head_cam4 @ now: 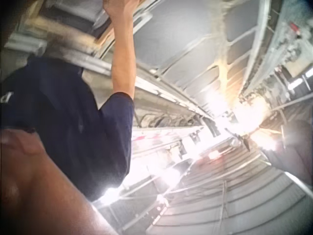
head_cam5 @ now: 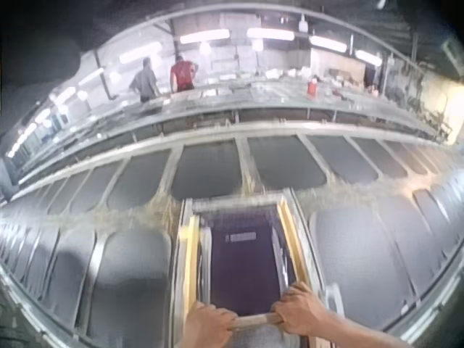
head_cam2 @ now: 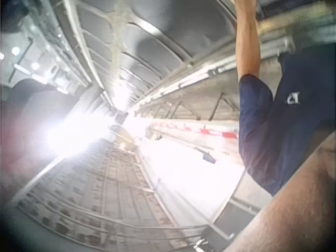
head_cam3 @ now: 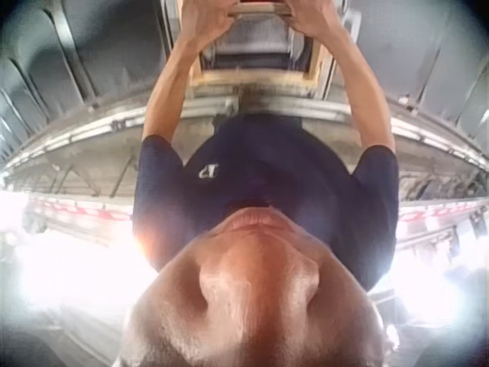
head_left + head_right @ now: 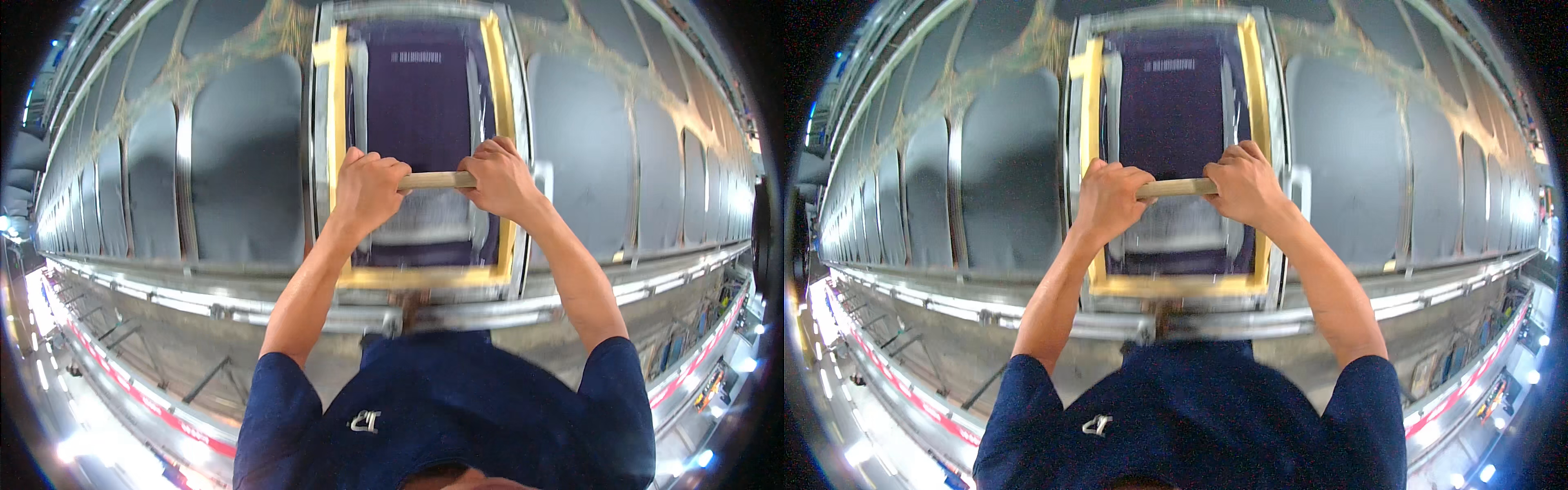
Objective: The person repeatedly pulls a squeegee across a screen-printing frame to spread ink over a purple fabric. The person maintains consistent pressure and motion throughout the process.
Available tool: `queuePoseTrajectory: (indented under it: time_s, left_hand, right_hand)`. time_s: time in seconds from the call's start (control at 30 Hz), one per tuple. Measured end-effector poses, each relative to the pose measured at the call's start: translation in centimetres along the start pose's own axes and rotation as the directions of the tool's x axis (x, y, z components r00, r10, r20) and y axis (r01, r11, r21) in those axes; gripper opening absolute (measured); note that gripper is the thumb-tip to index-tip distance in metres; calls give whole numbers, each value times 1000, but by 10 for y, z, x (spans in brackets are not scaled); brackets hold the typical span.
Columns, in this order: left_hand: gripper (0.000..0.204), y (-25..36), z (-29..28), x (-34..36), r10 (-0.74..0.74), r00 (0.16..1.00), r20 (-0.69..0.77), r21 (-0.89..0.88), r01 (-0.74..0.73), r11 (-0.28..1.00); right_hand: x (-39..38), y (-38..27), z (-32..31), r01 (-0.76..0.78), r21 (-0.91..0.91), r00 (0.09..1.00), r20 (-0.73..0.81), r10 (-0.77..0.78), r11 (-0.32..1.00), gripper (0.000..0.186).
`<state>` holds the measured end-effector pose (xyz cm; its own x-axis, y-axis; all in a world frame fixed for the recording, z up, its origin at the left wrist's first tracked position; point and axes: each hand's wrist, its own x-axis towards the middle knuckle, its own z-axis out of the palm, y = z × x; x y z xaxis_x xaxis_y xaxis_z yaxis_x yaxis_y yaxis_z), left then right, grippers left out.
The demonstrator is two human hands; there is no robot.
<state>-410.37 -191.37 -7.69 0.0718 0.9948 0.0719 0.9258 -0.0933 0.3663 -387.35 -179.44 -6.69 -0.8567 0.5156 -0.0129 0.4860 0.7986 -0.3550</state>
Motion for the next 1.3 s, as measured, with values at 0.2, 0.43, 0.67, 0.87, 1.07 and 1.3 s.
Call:
queuePoseTrajectory:
  time_s: [0.2, 0.43, 0.67, 0.87, 1.07, 1.3]
  left_hand:
    - [22, -93, -30, 198, 17, 1000, 15, 171, -19, 985]
    - [40, -149, -27, 292, -102, 988, 113, 99, 91, 991]
    - [41, -146, -5, 249, 3, 1000, -21, 202, 1, 979]
    - [20, -55, 1, 113, -2, 1000, -26, 95, 5, 995]
    - [18, 40, 28, -70, 33, 991, -131, 28, -30, 999]
    - [32, 55, 25, -100, -2, 988, -155, 30, 7, 1000]
  right_hand:
    - [182, 112, -58, -41, -173, 995, 81, 56, 984, 27]
    - [265, 188, -51, -43, 22, 995, 94, 41, 999, 30]
    - [232, 152, -45, -86, -44, 992, 92, 90, 995, 29]
    - [100, 84, 1, 8, -95, 998, -55, -13, 995, 32]
    - [-70, -33, 32, -83, 76, 997, 17, 82, 994, 28]
    - [-68, 6, 1, -411, 273, 732, -470, 493, 870, 44]
